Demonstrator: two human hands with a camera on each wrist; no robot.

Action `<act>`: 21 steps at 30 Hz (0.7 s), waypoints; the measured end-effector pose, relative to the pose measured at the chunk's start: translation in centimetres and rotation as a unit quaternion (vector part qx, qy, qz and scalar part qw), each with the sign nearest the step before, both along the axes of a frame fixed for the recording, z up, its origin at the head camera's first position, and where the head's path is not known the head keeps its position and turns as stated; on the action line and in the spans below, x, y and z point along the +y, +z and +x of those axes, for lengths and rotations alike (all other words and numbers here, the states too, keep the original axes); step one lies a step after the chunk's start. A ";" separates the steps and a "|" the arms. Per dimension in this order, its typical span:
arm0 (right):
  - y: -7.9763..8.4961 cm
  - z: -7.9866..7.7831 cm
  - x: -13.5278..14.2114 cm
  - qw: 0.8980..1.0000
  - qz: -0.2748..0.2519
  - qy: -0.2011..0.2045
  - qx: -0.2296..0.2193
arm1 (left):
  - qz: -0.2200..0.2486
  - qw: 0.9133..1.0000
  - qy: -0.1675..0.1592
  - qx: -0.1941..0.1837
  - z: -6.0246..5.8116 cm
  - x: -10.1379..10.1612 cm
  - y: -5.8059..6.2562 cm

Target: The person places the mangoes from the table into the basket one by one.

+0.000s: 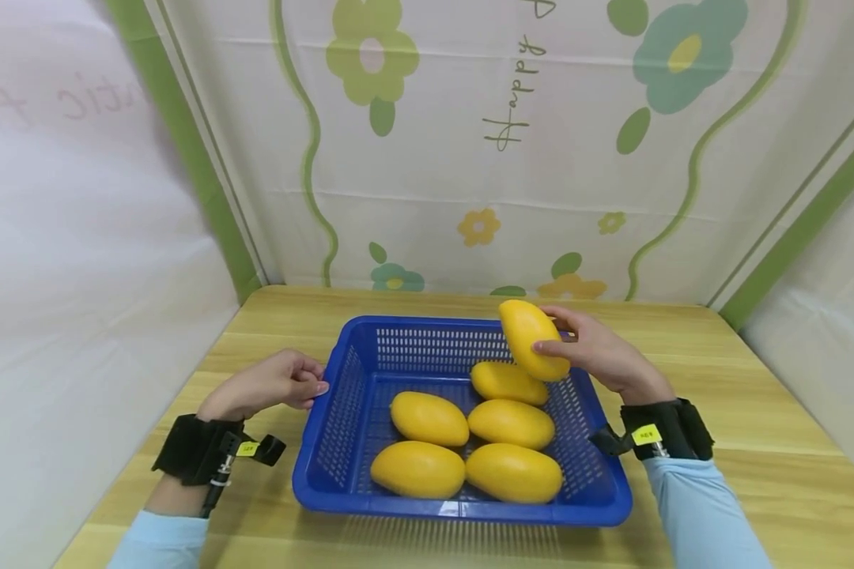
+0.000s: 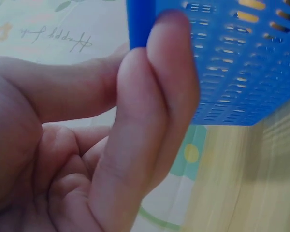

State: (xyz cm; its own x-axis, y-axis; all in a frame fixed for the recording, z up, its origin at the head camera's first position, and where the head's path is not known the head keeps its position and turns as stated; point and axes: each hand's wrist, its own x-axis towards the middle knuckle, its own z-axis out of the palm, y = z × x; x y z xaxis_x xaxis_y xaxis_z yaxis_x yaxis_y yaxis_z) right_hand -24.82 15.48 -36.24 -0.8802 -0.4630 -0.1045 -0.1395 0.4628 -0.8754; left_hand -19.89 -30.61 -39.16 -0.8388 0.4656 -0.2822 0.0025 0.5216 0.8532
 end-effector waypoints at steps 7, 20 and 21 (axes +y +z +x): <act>0.0 0.1 -0.8 1.000 0.002 0.006 -0.001 | 0.010 1.000 0.004 -0.010 -0.3 -0.2 0.1; 0.5 -0.2 -1.9 0.999 0.032 0.026 0.022 | 0.008 1.000 0.002 -0.010 -0.2 -0.1 0.2; 0.6 -0.3 -2.0 0.999 0.032 0.028 0.024 | 0.008 1.000 0.003 -0.010 -0.2 -0.1 0.2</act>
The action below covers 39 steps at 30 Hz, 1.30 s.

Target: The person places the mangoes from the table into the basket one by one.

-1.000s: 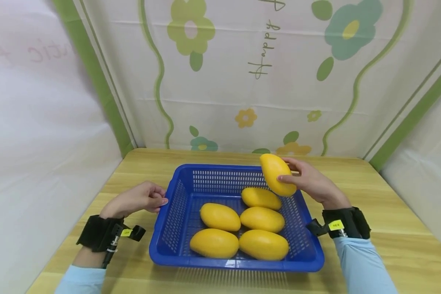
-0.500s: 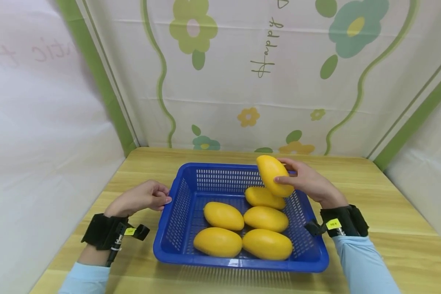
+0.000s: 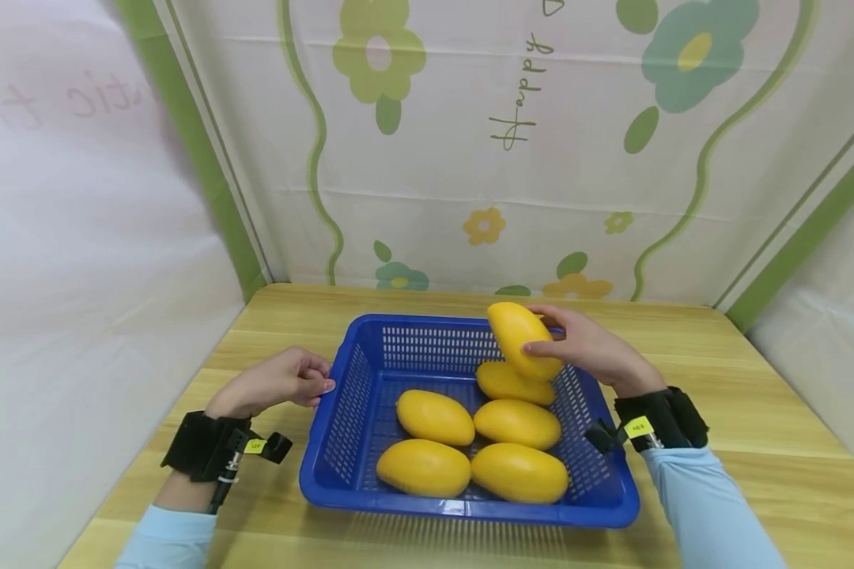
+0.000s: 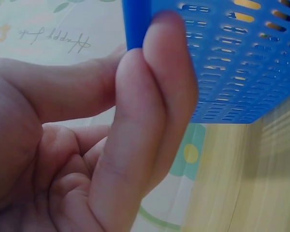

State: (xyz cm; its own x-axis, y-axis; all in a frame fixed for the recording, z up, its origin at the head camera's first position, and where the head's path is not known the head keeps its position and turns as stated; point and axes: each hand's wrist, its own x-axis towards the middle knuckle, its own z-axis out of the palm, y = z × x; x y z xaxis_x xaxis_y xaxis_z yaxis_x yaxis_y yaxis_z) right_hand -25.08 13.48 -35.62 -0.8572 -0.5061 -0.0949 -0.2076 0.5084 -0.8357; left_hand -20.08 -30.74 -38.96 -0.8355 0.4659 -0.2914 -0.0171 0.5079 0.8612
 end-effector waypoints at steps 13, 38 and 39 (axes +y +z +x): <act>0.8 -0.6 -1.0 1.000 -0.006 0.025 -0.005 | -0.002 1.000 -0.001 0.001 -0.2 0.1 0.1; 0.8 -1.4 -2.9 0.998 0.049 0.046 0.007 | 0.011 1.000 -0.005 -0.015 0.2 0.1 0.4; 0.7 -1.5 -3.0 0.998 0.050 0.049 0.006 | 0.012 1.000 -0.004 -0.015 0.2 0.0 0.4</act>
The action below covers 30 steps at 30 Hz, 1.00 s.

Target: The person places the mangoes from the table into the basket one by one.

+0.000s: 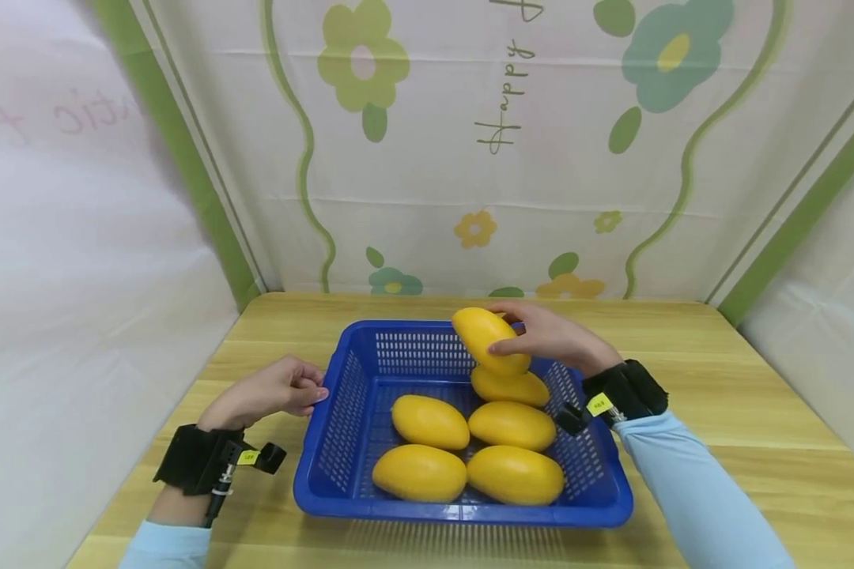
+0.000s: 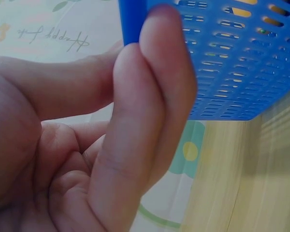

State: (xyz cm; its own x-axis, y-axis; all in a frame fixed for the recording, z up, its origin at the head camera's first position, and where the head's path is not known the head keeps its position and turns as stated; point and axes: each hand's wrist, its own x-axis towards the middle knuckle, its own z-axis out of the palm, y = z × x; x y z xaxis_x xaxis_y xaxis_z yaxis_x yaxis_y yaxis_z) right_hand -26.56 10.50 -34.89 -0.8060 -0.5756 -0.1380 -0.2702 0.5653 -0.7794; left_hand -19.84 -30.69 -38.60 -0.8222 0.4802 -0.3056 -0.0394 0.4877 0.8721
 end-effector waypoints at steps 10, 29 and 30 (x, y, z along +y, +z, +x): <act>-0.1 -0.3 -0.9 1.000 0.018 0.002 -0.023 | 0.006 1.000 -0.003 -0.001 0.1 0.1 0.1; -0.7 -1.1 -3.7 0.996 0.027 0.054 -0.066 | 0.006 1.000 -0.011 -0.002 0.1 -0.2 -0.1; -0.9 -1.2 -3.8 0.996 0.029 0.057 -0.064 | 0.007 1.000 -0.012 -0.002 0.1 -0.2 -0.1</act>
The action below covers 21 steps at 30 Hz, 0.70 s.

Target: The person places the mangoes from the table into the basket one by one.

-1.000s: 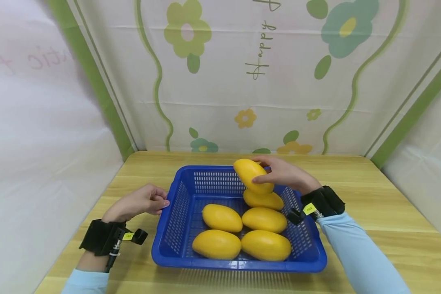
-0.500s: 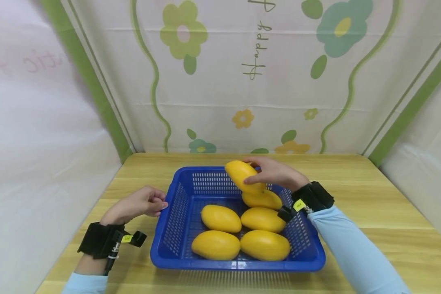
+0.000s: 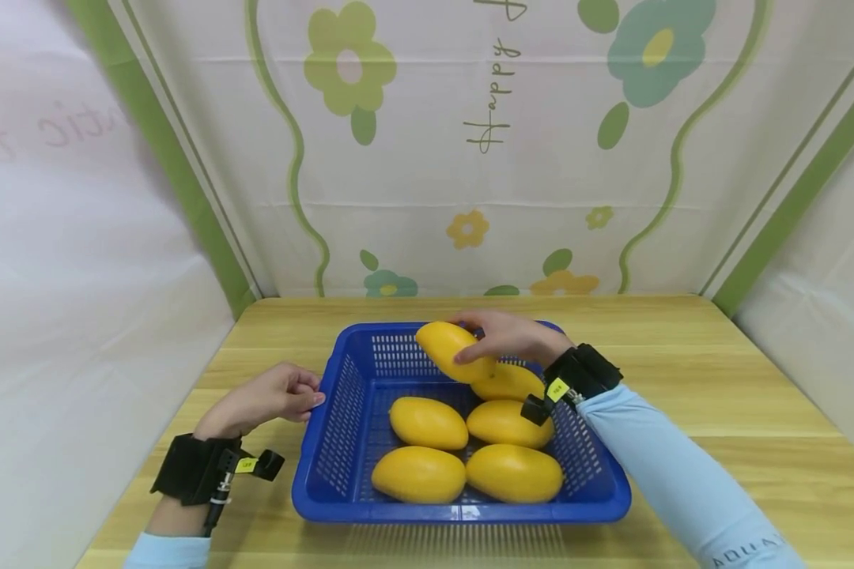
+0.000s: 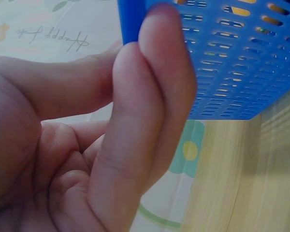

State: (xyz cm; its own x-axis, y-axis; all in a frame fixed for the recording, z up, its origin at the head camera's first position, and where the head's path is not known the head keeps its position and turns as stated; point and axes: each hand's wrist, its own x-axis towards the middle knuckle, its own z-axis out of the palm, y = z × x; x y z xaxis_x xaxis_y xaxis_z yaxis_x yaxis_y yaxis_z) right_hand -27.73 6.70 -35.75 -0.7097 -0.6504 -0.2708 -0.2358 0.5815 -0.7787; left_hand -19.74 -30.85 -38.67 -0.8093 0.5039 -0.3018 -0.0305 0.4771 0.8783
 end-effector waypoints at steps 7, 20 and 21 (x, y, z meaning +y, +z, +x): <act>-0.5 -0.1 -0.9 1.000 0.017 -0.003 -0.001 | 0.001 1.000 0.003 -0.001 0.0 0.1 0.1; -1.8 -0.2 -2.4 0.997 0.036 -0.035 -0.052 | 0.005 1.000 0.004 -0.005 -0.1 0.0 -0.1; -1.9 -0.3 -2.5 0.997 0.036 -0.036 -0.054 | 0.005 1.000 0.004 -0.005 -0.1 0.0 -0.1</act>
